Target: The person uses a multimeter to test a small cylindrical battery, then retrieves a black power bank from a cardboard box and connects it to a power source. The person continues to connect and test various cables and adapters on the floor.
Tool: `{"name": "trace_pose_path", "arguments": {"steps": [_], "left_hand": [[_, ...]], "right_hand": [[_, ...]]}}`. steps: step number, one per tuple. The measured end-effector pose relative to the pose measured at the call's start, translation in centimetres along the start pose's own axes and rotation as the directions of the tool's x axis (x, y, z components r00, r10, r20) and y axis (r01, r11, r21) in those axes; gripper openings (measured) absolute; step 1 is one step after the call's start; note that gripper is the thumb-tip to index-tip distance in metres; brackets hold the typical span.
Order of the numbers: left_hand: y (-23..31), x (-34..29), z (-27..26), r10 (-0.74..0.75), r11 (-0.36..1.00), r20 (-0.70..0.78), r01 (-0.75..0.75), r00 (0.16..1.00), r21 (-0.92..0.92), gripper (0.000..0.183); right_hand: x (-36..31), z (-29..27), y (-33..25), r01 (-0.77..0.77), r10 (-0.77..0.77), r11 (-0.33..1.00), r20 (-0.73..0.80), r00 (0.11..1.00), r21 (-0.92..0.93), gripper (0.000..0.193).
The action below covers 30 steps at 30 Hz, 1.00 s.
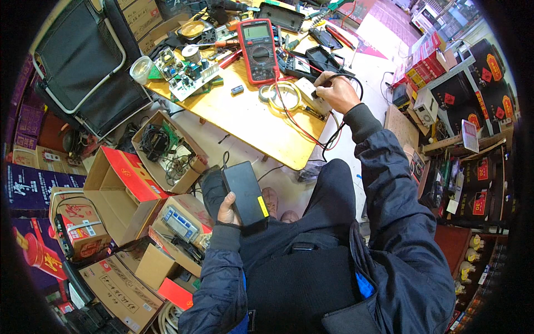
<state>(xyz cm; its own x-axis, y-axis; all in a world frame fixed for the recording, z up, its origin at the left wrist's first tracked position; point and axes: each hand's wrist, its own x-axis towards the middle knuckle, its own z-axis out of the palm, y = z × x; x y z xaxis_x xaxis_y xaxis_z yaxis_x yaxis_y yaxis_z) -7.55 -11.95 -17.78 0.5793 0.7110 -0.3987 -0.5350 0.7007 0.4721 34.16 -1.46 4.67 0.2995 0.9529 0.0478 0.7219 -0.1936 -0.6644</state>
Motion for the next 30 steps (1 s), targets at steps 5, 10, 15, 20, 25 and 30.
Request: {"name": "trace_pose_path", "arguments": {"steps": [5, 10, 15, 20, 25, 30], "left_hand": [[0.1, 0.1, 0.2, 0.007, 1.0, 0.024, -0.007, 1.0, -0.002, 0.094], [0.5, -0.2, 0.8, -0.011, 0.99, 0.066, 0.021, 0.998, -0.142, 0.073], [0.4, -0.2, 0.4, -0.027, 0.993, 0.023, 0.029, 0.999, -0.118, 0.079], [0.1, -0.1, -0.3, -0.038, 0.999, 0.024, 0.039, 0.999, -0.036, 0.099], [0.3, -0.3, -0.1, -0.025, 0.999, 0.045, 0.027, 0.999, -0.034, 0.097], [0.8, -1.0, 0.9, -0.031, 0.992, 0.054, 0.038, 0.998, -0.122, 0.08]], "right_hand": [[0.1, 0.8, 1.6, 0.076, -0.08, 0.993, -0.049, 0.996, -0.09, 0.022], [0.3, 2.3, 3.6, 0.035, -0.02, 0.973, -0.069, 0.997, 0.23, 0.017], [-0.3, 3.9, 4.7, -0.049, 0.099, 0.96, -0.173, 0.98, 0.274, 0.019], [-0.1, 4.6, 5.1, 0.012, 0.045, 0.96, -0.196, 0.98, 0.279, 0.021], [-0.1, 4.8, 5.8, 0.049, 0.003, 0.968, -0.207, 0.978, 0.245, 0.022], [0.0, 5.0, 6.0, 0.028, 0.019, 0.969, -0.189, 0.982, 0.244, 0.022]]}}
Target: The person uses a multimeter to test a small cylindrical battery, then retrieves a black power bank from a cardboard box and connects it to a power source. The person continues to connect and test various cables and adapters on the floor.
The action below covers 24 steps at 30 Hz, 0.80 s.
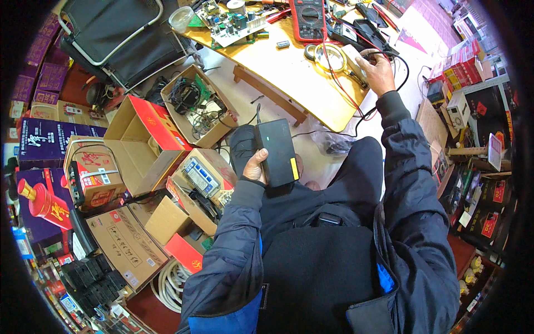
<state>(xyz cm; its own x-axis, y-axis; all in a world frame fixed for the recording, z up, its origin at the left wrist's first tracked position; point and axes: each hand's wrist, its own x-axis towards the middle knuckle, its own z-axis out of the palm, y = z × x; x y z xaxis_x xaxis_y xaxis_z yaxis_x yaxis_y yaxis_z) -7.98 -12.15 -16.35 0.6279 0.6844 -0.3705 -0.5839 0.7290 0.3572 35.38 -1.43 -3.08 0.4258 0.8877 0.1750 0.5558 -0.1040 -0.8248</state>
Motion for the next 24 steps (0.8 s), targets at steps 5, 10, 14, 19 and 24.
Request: {"name": "trace_pose_path", "arguments": {"steps": [5, 10, 14, 19, 24], "left_hand": [[0.4, -0.3, 1.2, 0.0, 1.0, 0.009, -0.001, 1.0, 0.02, 0.08], [0.7, -0.5, 2.1, -0.01, 0.999, 0.043, 0.008, 0.999, 0.039, 0.08], [0.7, -0.5, 2.1, 0.003, 0.998, 0.065, -0.007, 0.998, 0.061, 0.085], [0.5, -0.4, 1.7, 0.009, 0.997, 0.076, -0.014, 0.997, 0.073, 0.09], [0.6, -0.4, 2.5, 0.021, 0.999, 0.089, -0.024, 0.996, 0.033, 0.094]], "right_hand": [[0.0, 0.2, 0.2, 0.034, -0.033, 0.999, -0.014, 0.999, 0.027, 0.018], [0.0, 0.1, 0.1, -0.009, 0.008, 1.0, 0.018, 1.0, 0.024, 0.017], [-0.2, -0.6, -1.8, 0.0, 0.0, 1.0, 0.031, 1.0, -0.003, 0.023], [-0.7, -1.7, -4.6, -0.146, 0.148, 0.975, -0.001, 0.989, -0.167, 0.045], [2.1, -1.9, -3.4, -0.049, 0.189, 0.831, 0.199, 0.962, -0.554, 0.045]]}}
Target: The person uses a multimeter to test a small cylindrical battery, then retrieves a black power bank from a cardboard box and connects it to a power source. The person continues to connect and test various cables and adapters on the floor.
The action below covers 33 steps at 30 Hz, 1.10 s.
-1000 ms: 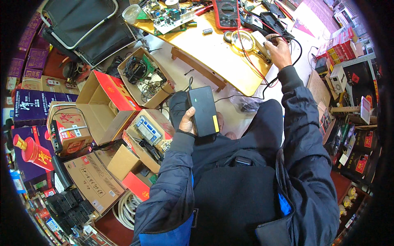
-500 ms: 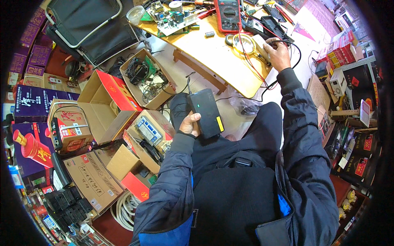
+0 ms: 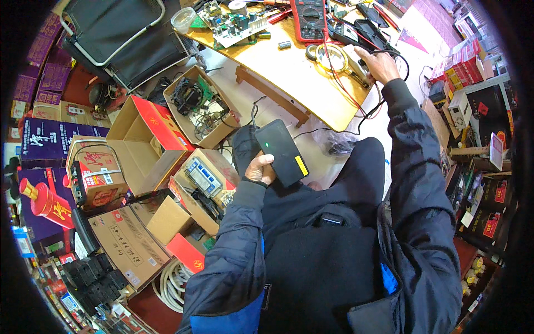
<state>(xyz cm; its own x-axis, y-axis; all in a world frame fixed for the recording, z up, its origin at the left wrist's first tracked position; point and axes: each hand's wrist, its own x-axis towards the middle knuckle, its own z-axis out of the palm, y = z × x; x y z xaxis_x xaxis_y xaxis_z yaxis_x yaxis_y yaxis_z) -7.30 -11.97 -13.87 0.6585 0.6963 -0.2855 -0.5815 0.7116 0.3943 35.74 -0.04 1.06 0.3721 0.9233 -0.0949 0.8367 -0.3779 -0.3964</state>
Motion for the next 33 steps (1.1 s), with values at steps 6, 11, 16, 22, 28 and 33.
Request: {"name": "trace_pose_path", "arguments": {"steps": [6, 11, 16, 22, 28, 33], "left_hand": [[0.4, 0.0, 1.5, 0.026, 1.0, 0.004, -0.026, 1.0, 0.0, 0.096], [0.3, -0.1, 1.5, 0.055, 0.998, -0.012, -0.055, 0.998, 0.021, 0.097], [0.0, -0.2, 1.0, 0.088, 0.995, -0.025, -0.089, 0.996, -0.036, 0.102], [0.0, -0.3, 1.0, 0.099, 0.993, -0.036, -0.101, 0.994, -0.068, 0.102], [-0.2, -0.1, 0.8, 0.104, 0.992, 0.001, -0.103, 0.995, -0.077, 0.099], [-0.3, -0.2, 0.5, 0.079, 0.985, 0.009, -0.077, 0.997, -0.151, 0.093]], "right_hand": [[1.8, 1.1, 0.4, -0.047, 0.064, 0.947, 0.043, 0.997, -0.318, 0.069], [2.1, 1.0, 0.8, -0.192, 0.2, 0.977, 0.093, 0.975, -0.089, 0.086], [3.9, 3.0, 4.7, 0.419, -0.495, 0.717, 0.017, 0.869, -0.557, 0.056], [4.0, 2.8, 4.3, 0.128, -0.108, 0.924, 0.075, 0.991, -0.36, 0.062], [1.8, 1.4, 0.6, -0.098, 0.105, 0.99, 0.064, 0.992, -0.103, 0.071], [1.0, 1.2, 0.0, -0.202, 0.201, 0.979, 0.101, 0.974, 0.0, 0.054]]}}
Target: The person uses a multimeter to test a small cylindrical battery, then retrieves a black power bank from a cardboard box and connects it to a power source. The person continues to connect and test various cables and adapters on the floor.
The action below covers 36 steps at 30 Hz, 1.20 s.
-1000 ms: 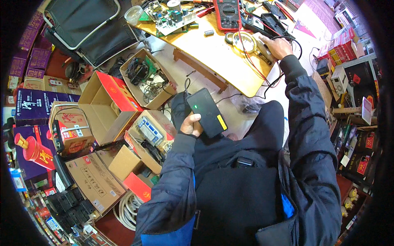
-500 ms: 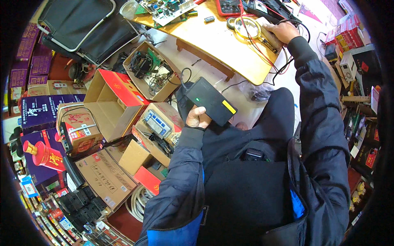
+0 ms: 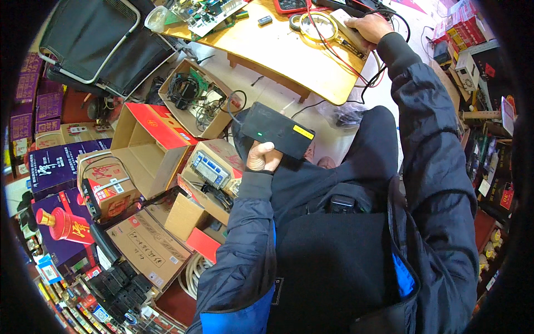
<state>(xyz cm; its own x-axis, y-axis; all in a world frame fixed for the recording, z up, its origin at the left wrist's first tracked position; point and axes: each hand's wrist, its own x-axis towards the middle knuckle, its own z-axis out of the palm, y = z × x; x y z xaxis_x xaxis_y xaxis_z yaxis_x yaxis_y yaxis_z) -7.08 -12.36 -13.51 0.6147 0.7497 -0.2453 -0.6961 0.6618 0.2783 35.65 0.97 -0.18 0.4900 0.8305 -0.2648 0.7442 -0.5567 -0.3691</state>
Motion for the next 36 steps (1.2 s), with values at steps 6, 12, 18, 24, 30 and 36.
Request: {"name": "trace_pose_path", "arguments": {"steps": [6, 12, 18, 24, 30, 36], "left_hand": [[-0.3, 0.2, 0.3, 0.016, 0.994, -0.022, -0.013, 1.0, 0.106, 0.095], [-0.3, 0.1, 0.7, 0.018, 0.999, -0.021, -0.017, 1.0, 0.038, 0.076], [-0.2, 0.0, 0.7, 0.005, 0.999, -0.022, -0.004, 1.0, 0.037, 0.075], [-0.2, 0.1, 0.7, 0.008, 0.998, -0.01, -0.008, 1.0, 0.056, 0.077], [-0.2, 0.1, -0.4, 0.01, 0.997, -0.023, -0.008, 1.0, 0.079, 0.077], [-0.3, 0.2, -1.0, 0.034, 0.987, -0.1, -0.018, 0.994, 0.161, 0.085]], "right_hand": [[0.1, 0.3, 0.1, 0.411, -0.433, 0.811, 0.046, 0.9, -0.415, 0.03], [0.2, 1.4, -0.1, 0.325, -0.427, 0.668, 0.013, 0.904, -0.669, 0.031], [1.3, 1.7, 0.4, 0.339, -0.458, 0.645, 0.008, 0.889, -0.684, 0.025], [0.7, 1.5, 0.0, 0.307, -0.4, 0.826, -0.108, 0.91, -0.473, 0.028], [-1.4, 0.7, -0.6, 0.064, -0.022, 0.923, -0.114, 0.993, 0.379, 0.049], [-7.3, 0.7, 1.5, -0.03, 0.036, 0.558, 0.012, 0.999, 0.83, 0.057]]}}
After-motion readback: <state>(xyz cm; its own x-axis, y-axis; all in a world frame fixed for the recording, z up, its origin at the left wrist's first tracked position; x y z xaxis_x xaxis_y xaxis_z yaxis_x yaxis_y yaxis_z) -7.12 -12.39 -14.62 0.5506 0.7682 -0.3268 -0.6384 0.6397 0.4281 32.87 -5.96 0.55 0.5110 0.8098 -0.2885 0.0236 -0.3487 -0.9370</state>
